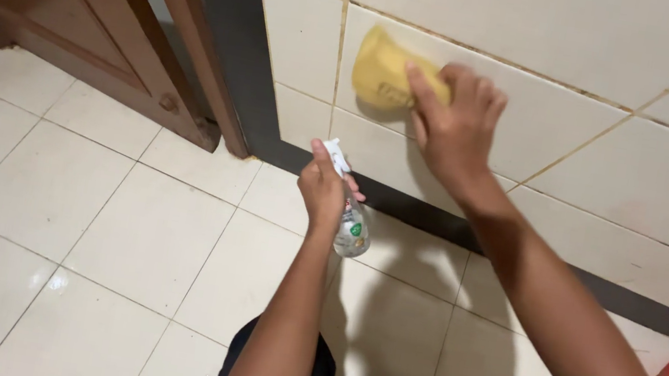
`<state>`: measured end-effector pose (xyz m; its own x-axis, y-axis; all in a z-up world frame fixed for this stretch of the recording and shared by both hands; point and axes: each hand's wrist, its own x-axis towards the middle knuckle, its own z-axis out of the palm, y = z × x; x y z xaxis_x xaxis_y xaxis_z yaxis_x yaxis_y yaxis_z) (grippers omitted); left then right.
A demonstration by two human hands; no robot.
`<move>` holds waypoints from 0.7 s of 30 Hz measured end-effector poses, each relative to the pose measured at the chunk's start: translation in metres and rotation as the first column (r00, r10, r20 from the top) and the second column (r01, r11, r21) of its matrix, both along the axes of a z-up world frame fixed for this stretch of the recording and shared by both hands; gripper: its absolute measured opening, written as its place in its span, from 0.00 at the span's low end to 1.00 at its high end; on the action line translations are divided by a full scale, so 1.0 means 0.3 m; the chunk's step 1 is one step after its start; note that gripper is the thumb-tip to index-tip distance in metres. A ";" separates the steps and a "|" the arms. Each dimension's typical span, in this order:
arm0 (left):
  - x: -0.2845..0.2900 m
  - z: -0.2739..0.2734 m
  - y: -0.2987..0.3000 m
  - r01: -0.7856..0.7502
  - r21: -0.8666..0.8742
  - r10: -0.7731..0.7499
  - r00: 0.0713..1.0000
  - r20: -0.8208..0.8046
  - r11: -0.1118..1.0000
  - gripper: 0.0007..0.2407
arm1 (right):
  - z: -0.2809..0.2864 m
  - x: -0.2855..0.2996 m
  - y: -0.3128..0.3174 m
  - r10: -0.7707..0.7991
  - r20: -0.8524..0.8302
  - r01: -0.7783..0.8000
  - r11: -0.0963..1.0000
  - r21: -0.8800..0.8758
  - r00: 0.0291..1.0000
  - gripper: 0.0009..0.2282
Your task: The person sprays a cleaning solution onto the lower section of a tiled wall and scrubs the grout lines with a yellow sponge. They move along the wall, repeatedly applying the spray and scrubbing the surface.
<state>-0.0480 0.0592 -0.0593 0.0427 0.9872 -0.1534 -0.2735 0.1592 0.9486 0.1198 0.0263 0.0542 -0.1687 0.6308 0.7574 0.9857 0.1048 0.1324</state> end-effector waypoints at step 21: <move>0.175 -0.058 -0.089 0.273 0.189 -0.261 0.961 -0.090 0.943 0.29 | -0.102 0.179 -0.193 -0.080 -0.042 0.077 0.995 -0.067 0.996 0.25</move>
